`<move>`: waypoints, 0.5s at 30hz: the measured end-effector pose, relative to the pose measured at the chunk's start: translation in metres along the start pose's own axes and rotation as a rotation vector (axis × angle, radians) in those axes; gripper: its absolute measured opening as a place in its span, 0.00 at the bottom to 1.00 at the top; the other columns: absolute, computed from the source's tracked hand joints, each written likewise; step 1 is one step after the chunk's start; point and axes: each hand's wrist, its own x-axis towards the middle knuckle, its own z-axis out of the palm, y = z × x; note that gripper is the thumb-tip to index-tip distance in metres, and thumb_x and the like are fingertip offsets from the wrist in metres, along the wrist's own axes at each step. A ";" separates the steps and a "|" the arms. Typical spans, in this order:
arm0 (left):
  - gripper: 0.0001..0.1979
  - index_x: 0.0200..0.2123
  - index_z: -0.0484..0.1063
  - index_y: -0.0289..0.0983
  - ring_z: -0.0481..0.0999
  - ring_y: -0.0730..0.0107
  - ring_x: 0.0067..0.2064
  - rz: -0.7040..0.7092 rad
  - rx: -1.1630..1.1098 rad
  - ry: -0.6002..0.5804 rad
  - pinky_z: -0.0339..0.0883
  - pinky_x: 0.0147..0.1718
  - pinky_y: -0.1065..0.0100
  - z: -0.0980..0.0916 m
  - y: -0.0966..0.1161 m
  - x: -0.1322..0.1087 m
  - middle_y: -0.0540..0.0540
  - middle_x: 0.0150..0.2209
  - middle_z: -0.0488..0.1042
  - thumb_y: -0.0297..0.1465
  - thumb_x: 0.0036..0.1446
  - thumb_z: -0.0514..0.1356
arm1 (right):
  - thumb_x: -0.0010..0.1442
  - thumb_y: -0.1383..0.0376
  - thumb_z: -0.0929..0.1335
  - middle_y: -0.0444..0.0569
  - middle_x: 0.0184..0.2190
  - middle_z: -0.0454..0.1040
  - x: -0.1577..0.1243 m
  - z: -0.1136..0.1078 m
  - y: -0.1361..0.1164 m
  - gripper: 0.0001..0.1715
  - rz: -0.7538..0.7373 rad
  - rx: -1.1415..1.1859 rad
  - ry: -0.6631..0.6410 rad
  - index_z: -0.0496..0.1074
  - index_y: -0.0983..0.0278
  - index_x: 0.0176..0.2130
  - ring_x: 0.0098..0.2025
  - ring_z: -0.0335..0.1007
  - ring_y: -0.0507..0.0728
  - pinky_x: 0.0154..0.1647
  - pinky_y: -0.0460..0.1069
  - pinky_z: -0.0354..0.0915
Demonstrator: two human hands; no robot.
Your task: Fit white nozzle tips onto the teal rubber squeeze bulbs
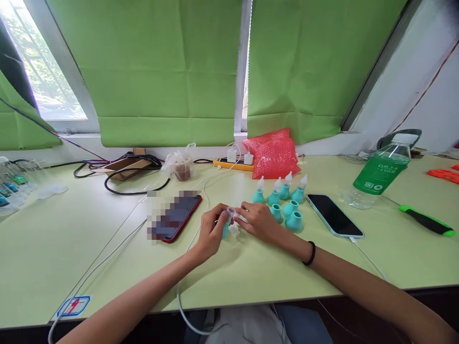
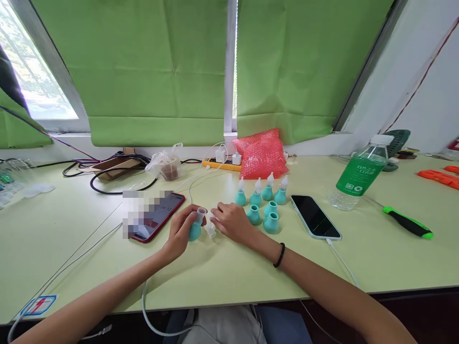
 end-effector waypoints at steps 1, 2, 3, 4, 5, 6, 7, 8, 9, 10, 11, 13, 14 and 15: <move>0.13 0.32 0.67 0.34 0.64 0.75 0.25 -0.018 -0.026 0.007 0.57 0.26 0.74 0.002 -0.001 0.000 0.50 0.23 0.67 0.35 0.56 0.46 | 0.57 0.63 0.59 0.49 0.28 0.68 -0.001 0.002 -0.001 0.12 -0.022 -0.067 -0.015 0.67 0.66 0.36 0.27 0.62 0.52 0.28 0.47 0.51; 0.13 0.33 0.67 0.34 0.65 0.75 0.27 -0.034 -0.044 0.013 0.58 0.27 0.74 0.003 -0.002 0.001 0.49 0.24 0.68 0.35 0.55 0.47 | 0.57 0.63 0.59 0.49 0.28 0.68 -0.002 0.003 -0.002 0.12 -0.026 -0.111 -0.018 0.67 0.66 0.37 0.28 0.62 0.53 0.29 0.47 0.51; 0.12 0.34 0.67 0.34 0.66 0.74 0.28 -0.050 -0.059 0.023 0.59 0.29 0.73 0.005 -0.004 0.001 0.48 0.26 0.69 0.35 0.55 0.48 | 0.57 0.63 0.59 0.50 0.29 0.68 -0.002 0.004 -0.003 0.12 -0.020 -0.137 -0.020 0.67 0.66 0.36 0.29 0.63 0.53 0.30 0.48 0.51; 0.12 0.35 0.67 0.34 0.67 0.73 0.30 -0.066 -0.074 0.040 0.59 0.29 0.73 0.006 -0.005 0.002 0.48 0.28 0.69 0.36 0.54 0.50 | 0.57 0.63 0.59 0.49 0.28 0.68 -0.003 0.005 -0.004 0.12 -0.013 -0.149 -0.027 0.67 0.66 0.35 0.29 0.63 0.54 0.31 0.48 0.50; 0.11 0.34 0.66 0.34 0.68 0.72 0.31 -0.082 -0.090 0.063 0.60 0.30 0.73 0.007 -0.006 0.003 0.47 0.29 0.70 0.36 0.53 0.51 | 0.56 0.63 0.59 0.49 0.28 0.68 -0.003 0.006 -0.004 0.11 -0.006 -0.149 -0.035 0.68 0.66 0.33 0.30 0.62 0.54 0.32 0.49 0.50; 0.10 0.33 0.66 0.34 0.69 0.71 0.32 -0.097 -0.109 0.094 0.60 0.30 0.73 0.008 -0.008 0.005 0.47 0.30 0.70 0.36 0.52 0.53 | 0.55 0.63 0.60 0.49 0.28 0.68 -0.003 0.007 -0.004 0.11 -0.001 -0.141 -0.036 0.68 0.66 0.32 0.29 0.62 0.54 0.33 0.50 0.50; 0.10 0.31 0.65 0.34 0.69 0.71 0.32 -0.109 -0.132 0.127 0.61 0.30 0.73 0.009 -0.009 0.006 0.47 0.30 0.70 0.36 0.50 0.54 | 0.55 0.63 0.61 0.50 0.28 0.68 -0.003 0.007 -0.004 0.10 0.000 -0.126 -0.024 0.68 0.66 0.31 0.30 0.62 0.54 0.34 0.50 0.50; 0.09 0.30 0.65 0.34 0.69 0.71 0.32 -0.120 -0.157 0.156 0.61 0.29 0.73 0.009 -0.009 0.008 0.47 0.29 0.70 0.35 0.50 0.55 | 0.54 0.63 0.61 0.50 0.29 0.68 -0.004 0.006 -0.003 0.10 -0.002 -0.105 0.009 0.68 0.66 0.31 0.30 0.62 0.54 0.35 0.51 0.50; 0.09 0.29 0.64 0.34 0.70 0.71 0.32 -0.128 -0.183 0.179 0.61 0.29 0.73 0.008 -0.010 0.009 0.48 0.28 0.70 0.35 0.49 0.56 | 0.54 0.64 0.61 0.50 0.30 0.68 -0.005 0.006 -0.004 0.09 -0.007 -0.072 0.061 0.68 0.66 0.32 0.31 0.62 0.55 0.36 0.52 0.51; 0.09 0.28 0.64 0.34 0.70 0.72 0.32 -0.135 -0.212 0.189 0.61 0.29 0.73 0.008 -0.010 0.010 0.48 0.27 0.70 0.35 0.48 0.56 | 0.54 0.65 0.61 0.50 0.30 0.68 -0.006 0.004 -0.004 0.09 -0.009 -0.020 0.126 0.67 0.66 0.33 0.32 0.62 0.55 0.36 0.52 0.52; 0.09 0.28 0.63 0.34 0.70 0.73 0.31 -0.140 -0.244 0.188 0.61 0.29 0.73 0.008 -0.009 0.010 0.48 0.27 0.70 0.34 0.48 0.57 | 0.54 0.66 0.61 0.50 0.30 0.68 -0.007 0.002 -0.006 0.09 -0.005 0.056 0.187 0.67 0.66 0.35 0.32 0.62 0.54 0.36 0.52 0.53; 0.09 0.26 0.63 0.34 0.69 0.74 0.29 -0.154 -0.325 0.168 0.61 0.27 0.74 0.009 -0.007 0.010 0.49 0.26 0.70 0.33 0.46 0.59 | 0.54 0.65 0.61 0.48 0.28 0.68 -0.010 -0.002 -0.011 0.10 0.038 0.270 0.251 0.64 0.66 0.38 0.31 0.62 0.52 0.34 0.50 0.56; 0.09 0.25 0.62 0.34 0.69 0.75 0.28 -0.167 -0.376 0.153 0.61 0.27 0.75 0.009 -0.006 0.010 0.50 0.25 0.70 0.33 0.46 0.59 | 0.53 0.63 0.62 0.47 0.27 0.67 -0.012 -0.005 -0.015 0.13 0.072 0.386 0.243 0.62 0.66 0.40 0.29 0.62 0.51 0.33 0.48 0.58; 0.09 0.24 0.61 0.34 0.69 0.76 0.27 -0.183 -0.431 0.140 0.61 0.26 0.74 0.009 -0.006 0.009 0.51 0.24 0.69 0.32 0.45 0.60 | 0.52 0.62 0.63 0.46 0.26 0.67 -0.013 -0.006 -0.018 0.17 0.114 0.490 0.216 0.60 0.65 0.42 0.27 0.61 0.50 0.31 0.47 0.59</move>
